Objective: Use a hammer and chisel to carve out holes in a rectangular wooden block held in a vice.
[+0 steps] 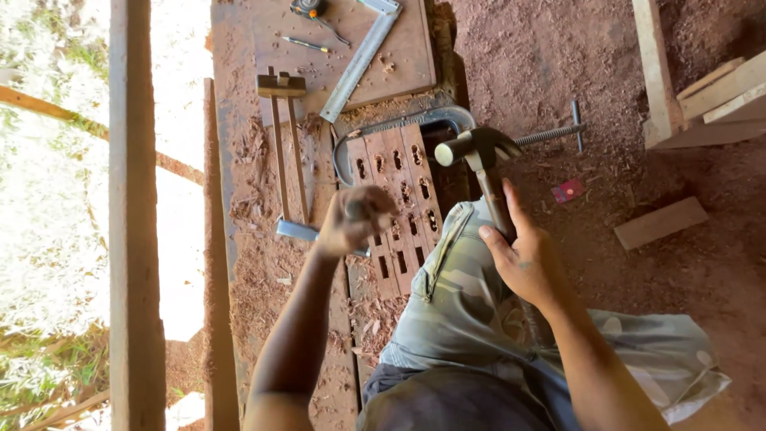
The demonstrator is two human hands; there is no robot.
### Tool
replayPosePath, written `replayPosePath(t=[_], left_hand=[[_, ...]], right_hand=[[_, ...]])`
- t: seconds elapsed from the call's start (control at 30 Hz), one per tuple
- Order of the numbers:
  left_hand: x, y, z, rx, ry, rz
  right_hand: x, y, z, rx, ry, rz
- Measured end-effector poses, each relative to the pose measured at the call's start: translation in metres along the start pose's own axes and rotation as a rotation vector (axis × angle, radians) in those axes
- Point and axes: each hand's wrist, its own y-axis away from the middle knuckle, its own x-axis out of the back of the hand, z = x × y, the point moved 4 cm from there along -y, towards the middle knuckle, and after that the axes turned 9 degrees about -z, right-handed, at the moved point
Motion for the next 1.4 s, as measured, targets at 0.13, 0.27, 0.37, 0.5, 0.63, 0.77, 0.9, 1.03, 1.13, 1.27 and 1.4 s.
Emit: replayPosePath(t=[0.13, 0.27, 0.37, 0.5, 0.63, 0.77, 0.9, 1.03, 1.13, 1.27, 1.4], left_hand=[[-0.008, -0.012, -0.021, -0.024, 0.032, 0.054], [-0.037, 0.009, -0.002, -0.243, -0.371, 0.655], [-0.049, 0.036, 0.001, -0.172, -0.393, 0.79], [-0.005, 0.036, 0.094, -0.185, -0.253, 0.824], [0.04, 0.038, 0.155, -0.229, -0.912, 0.662], [0.042, 0.084, 0.057, 0.192, -1.253, 0.011], [0.017, 0.17, -0.03, 0.403, -1.022, -0.324], [-0.008, 0.194, -0.062, 0.557, -1.055, -0.546], [0.015, 0.184, -0.094, 0.651, -1.122, -0.514], [0.059, 0.169, -0.145, 0.519, -1.412, -0.253], [0.05, 0.156, -0.138, 0.499, -1.427, -0.291]], right_hand=[[0.001, 0.0, -0.007, 0.019, -0.013, -0.011], [0.0, 0.003, -0.013, 0.036, -0.019, 0.004], [-0.001, 0.002, -0.007, 0.032, 0.002, 0.014], [-0.002, 0.0, 0.003, 0.016, 0.014, -0.003], [-0.002, 0.001, 0.004, 0.038, 0.049, 0.012], [0.001, 0.005, 0.0, -0.021, 0.092, -0.021], [0.0, 0.009, -0.001, 0.002, 0.056, 0.039], [-0.005, 0.009, 0.004, -0.023, 0.106, 0.027], [-0.007, 0.006, 0.004, 0.067, 0.144, 0.088], [-0.008, 0.009, 0.002, 0.188, 0.268, 0.158], [-0.006, 0.011, -0.002, 0.255, 0.257, 0.187]])
